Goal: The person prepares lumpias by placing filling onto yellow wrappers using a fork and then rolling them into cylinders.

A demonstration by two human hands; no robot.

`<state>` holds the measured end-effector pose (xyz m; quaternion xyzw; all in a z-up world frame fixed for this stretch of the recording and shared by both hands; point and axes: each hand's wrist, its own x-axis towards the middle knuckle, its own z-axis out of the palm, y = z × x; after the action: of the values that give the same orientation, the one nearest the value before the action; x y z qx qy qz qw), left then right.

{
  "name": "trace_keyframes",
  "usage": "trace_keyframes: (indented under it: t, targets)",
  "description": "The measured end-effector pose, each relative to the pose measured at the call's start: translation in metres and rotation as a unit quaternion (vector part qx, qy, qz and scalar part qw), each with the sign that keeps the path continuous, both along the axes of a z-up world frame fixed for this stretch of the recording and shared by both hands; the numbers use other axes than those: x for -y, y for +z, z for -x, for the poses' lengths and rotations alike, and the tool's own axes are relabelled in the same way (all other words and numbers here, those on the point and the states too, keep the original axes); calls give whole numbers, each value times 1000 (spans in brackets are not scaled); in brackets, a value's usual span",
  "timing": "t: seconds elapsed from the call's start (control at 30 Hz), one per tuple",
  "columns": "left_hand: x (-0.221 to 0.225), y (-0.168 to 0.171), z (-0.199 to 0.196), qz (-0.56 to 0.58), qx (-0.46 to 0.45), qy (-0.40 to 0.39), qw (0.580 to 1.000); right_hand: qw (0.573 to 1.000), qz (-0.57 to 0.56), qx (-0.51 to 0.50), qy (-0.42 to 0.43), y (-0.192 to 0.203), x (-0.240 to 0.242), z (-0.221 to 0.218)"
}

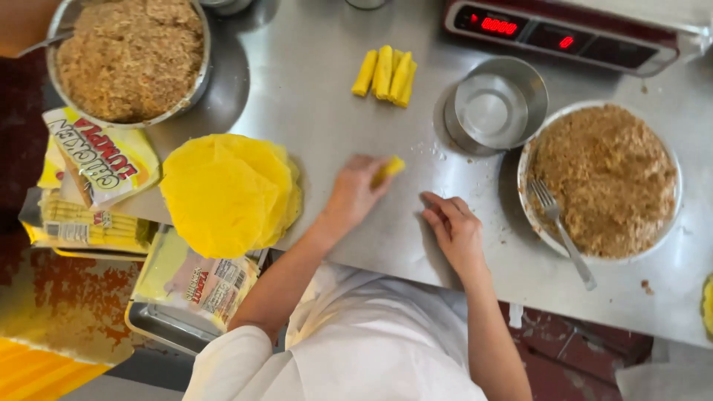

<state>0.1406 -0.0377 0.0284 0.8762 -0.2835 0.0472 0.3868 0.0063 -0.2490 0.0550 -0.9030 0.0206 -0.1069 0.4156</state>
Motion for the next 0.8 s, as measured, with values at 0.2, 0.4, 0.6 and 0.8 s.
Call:
trace_keyframes:
  t: [0.2,0.4,0.6,0.8]
  targets:
    - [15,-1,-136,107,77,147,980,999,-54,-1,-5,4,-2,-3]
    - [39,-43,-200,169,46,153,973,997,-78,-5,-16,2,0,-1]
    - [6,4,-150,100,-77,65,990,997,-83,-3,-3,-4,5,-1]
    - [24,-34,-149,141,-91,76,983,996,-94,3,-11,2,-1,0]
